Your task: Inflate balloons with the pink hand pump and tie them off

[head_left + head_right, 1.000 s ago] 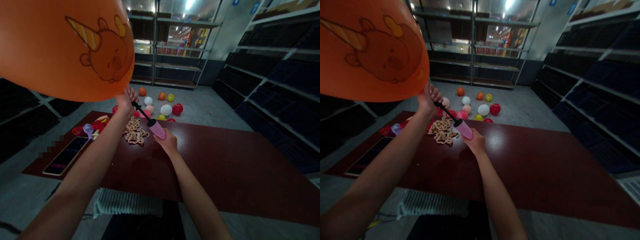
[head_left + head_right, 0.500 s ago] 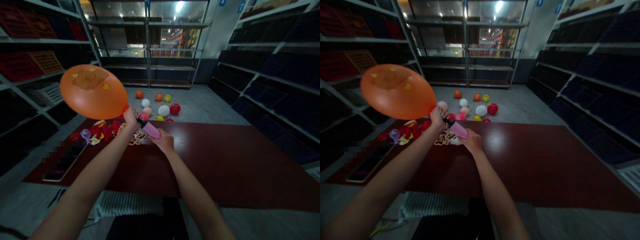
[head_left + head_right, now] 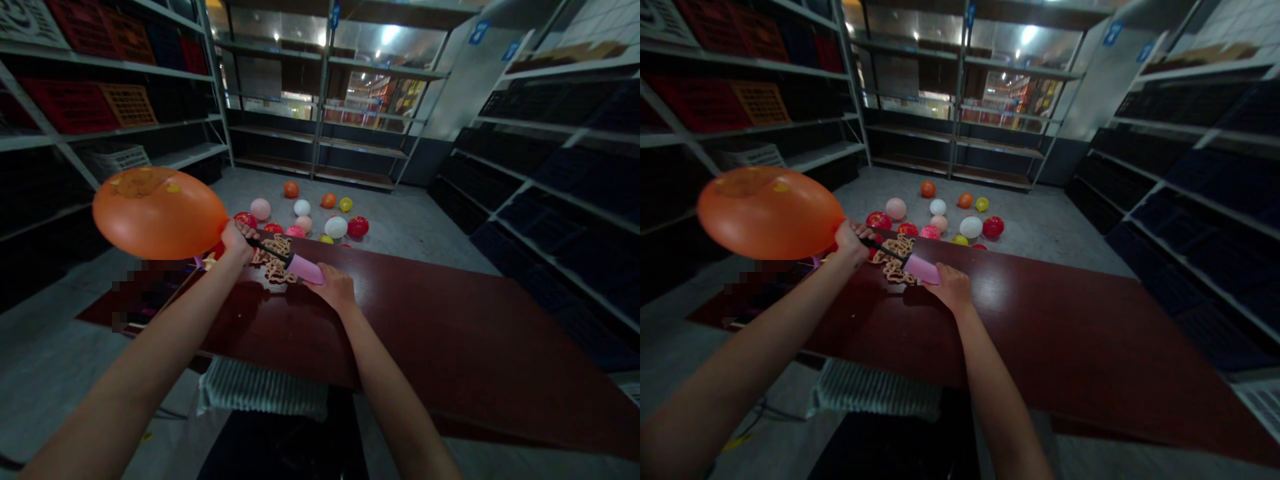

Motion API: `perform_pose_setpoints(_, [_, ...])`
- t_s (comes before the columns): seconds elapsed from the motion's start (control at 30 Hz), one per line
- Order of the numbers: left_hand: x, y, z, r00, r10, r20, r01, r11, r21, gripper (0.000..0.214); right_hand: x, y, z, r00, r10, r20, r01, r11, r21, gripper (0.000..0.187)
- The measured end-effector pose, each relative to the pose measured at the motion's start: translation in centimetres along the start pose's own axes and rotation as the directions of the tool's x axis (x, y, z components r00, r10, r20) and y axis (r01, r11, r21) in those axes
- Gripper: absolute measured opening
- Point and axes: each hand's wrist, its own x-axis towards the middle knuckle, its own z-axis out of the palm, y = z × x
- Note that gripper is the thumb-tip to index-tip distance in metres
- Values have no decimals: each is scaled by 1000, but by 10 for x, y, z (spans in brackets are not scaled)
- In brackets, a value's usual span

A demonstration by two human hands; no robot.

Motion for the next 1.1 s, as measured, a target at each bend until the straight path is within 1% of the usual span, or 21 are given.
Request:
perform_pose_setpoints(0.07, [-2,16,-1,997,40,-72,-42,999,-20,45,0,0,0,1000,-18,0,18,1000,0,52])
perform_pose_setpoints(0.13, [-5,32,0,995,53,-81,-55,998,-23,47,0,-1,-1,1000,-27,3,27,1000,10,53])
perform_pose_setpoints(0.2, [-9,46,6,995,66,-76,-68,998,-16,50,0,-1,-2,1000,-23,-4,24,999,40,53])
perform_pose_setpoints(0.27, [-13,55,16,994,104,-17,-104,995,-4,52,1,-2,-3,1000,-3,-20,5,996,88,54])
perform_pose_setpoints(0.33, [-18,57,31,987,137,85,-139,990,21,55,1,-1,-4,999,31,-34,-26,990,141,55])
perform_pose_setpoints(0.4, [-23,53,50,971,161,179,-171,984,46,56,1,1,-7,996,78,-36,-70,981,182,52])
perform_pose_setpoints(0.5, [-30,36,79,938,204,279,-231,970,68,57,2,5,-11,986,163,-30,-153,964,220,49])
perform_pose_setpoints(0.6, [-36,10,106,916,187,354,-241,964,114,60,4,9,-13,973,228,-21,-216,943,253,48])
perform_pose_setpoints(0.7, [-41,-26,120,904,125,409,-210,963,171,64,6,10,-12,958,285,-20,-270,924,270,47])
perform_pose_setpoints(0.73, [-42,-39,121,905,115,409,-201,964,175,64,7,10,-11,953,303,-25,-285,919,271,46])
perform_pose_setpoints(0.77, [-43,-53,121,914,89,396,-179,964,195,63,7,10,-11,948,318,-30,-299,916,269,46])
perform_pose_setpoints(0.8, [-43,-65,118,913,58,403,-152,967,206,62,7,10,-10,942,333,-36,-312,913,264,46])
perform_pose_setpoints(0.83, [-42,-77,114,923,28,384,-121,968,222,61,8,11,-10,937,347,-41,-326,910,255,47])
perform_pose_setpoints(0.9, [-39,-94,103,941,30,336,-107,971,214,59,8,12,-10,928,368,-51,-348,909,229,48])
perform_pose_setpoints(0.93, [-37,-99,97,947,34,319,-101,975,197,58,8,12,-9,927,370,-59,-351,912,214,49])
perform_pose_setpoints(1.0, [-32,-102,85,957,40,287,-89,983,161,55,8,13,-8,936,344,-73,-326,927,185,50])
perform_pose_setpoints(1.1, [-24,-91,68,978,31,206,-57,991,124,54,8,12,-5,963,256,-83,-243,960,141,52])
